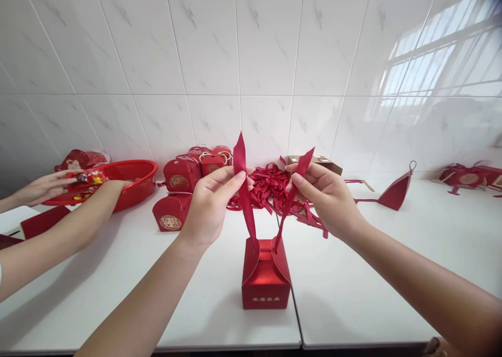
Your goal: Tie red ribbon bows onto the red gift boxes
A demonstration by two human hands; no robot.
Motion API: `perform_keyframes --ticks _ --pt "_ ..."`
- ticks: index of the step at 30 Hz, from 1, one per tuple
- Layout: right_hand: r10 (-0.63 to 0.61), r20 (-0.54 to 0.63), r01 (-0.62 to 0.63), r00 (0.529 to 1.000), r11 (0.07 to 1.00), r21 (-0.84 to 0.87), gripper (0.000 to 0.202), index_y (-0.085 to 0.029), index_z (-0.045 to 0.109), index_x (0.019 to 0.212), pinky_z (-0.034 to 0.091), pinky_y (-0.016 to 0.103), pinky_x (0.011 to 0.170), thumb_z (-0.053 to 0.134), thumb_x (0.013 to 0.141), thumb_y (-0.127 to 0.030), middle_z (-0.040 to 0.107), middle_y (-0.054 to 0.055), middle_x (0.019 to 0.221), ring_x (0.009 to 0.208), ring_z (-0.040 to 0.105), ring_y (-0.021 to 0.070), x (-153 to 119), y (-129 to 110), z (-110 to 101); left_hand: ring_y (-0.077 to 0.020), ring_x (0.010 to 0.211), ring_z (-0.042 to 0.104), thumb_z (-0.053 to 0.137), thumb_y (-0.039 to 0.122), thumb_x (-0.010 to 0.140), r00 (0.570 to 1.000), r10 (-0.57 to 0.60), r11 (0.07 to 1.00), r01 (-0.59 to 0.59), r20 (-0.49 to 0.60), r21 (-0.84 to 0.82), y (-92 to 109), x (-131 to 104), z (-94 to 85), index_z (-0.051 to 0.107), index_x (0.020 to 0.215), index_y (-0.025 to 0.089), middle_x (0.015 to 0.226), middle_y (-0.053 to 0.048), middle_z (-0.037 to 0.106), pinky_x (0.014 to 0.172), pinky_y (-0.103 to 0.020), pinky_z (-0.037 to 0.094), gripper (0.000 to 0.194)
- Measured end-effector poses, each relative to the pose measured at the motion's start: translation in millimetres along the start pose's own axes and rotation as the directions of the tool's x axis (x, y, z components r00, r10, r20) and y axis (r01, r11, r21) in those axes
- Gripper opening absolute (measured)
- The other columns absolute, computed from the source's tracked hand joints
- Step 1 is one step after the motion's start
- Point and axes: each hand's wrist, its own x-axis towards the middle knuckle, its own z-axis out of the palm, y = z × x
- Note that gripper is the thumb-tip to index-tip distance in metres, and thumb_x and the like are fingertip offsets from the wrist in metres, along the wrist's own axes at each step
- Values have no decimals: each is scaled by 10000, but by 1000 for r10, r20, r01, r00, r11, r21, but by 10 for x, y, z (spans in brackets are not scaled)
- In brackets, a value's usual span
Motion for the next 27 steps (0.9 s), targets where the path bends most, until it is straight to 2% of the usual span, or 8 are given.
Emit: perform_keyframes --ticks 5,9,13,17,22,25,27 --pt "-2 40 1 999 1000 29 230 -212 708 955 514 323 808 607 839 -384 680 21 824 866 633 162 40 -30 2 -159 831 636 633 306 818 1000 -12 999 12 10 -49 -4 -22 35 722 957 202 804 -24 705 803 -281 481 195" --pt "22 38 -24 999 997 71 267 -204 694 967 531 330 746 601 837 -418 684 29 797 833 640 169 63 -33 -4 -170 858 647 644 349 811 1000 -13 999 12 -6 -40 -46 -43 36 719 980 208 791 -24 715 861 -306 476 233" --pt "-19 20 16 1000 993 113 229 -220 689 890 514 331 810 592 843 -422 692 21 831 897 638 167 77 -35 -7 -170 872 657 679 361 780 1000 -14 1000 14 -18 -18 -91 -51 30 729 954 209 819 -29 732 866 -301 485 237" --pt "-19 40 14 999 993 118 213 -228 695 896 508 323 801 586 848 -406 687 17 857 905 632 167 74 -45 -20 -183 891 667 700 359 760 999 -22 1000 21 -40 -18 -90 -51 38 729 976 220 816 -29 744 878 -309 489 258" --pt "31 87 -47 996 981 189 206 -188 673 891 508 298 757 607 836 -375 657 4 765 775 634 133 74 -96 21 -176 821 676 686 353 776 1000 -30 999 30 8 -41 -63 -32 65 720 1011 212 792 -32 741 823 -305 514 276" --pt "110 108 -127 988 978 164 209 -174 603 901 500 278 614 650 798 -350 623 -25 660 578 592 102 103 -142 79 -160 727 672 665 358 793 998 -35 999 35 58 0 -24 -22 92 669 1116 203 712 -18 722 750 -290 530 358" --pt "145 140 -161 980 981 108 190 -175 577 878 450 247 520 650 791 -328 617 -28 644 500 539 82 125 -162 108 -157 700 670 672 352 788 995 -38 998 33 89 55 21 -23 113 582 1237 203 651 1 703 729 -282 531 482"
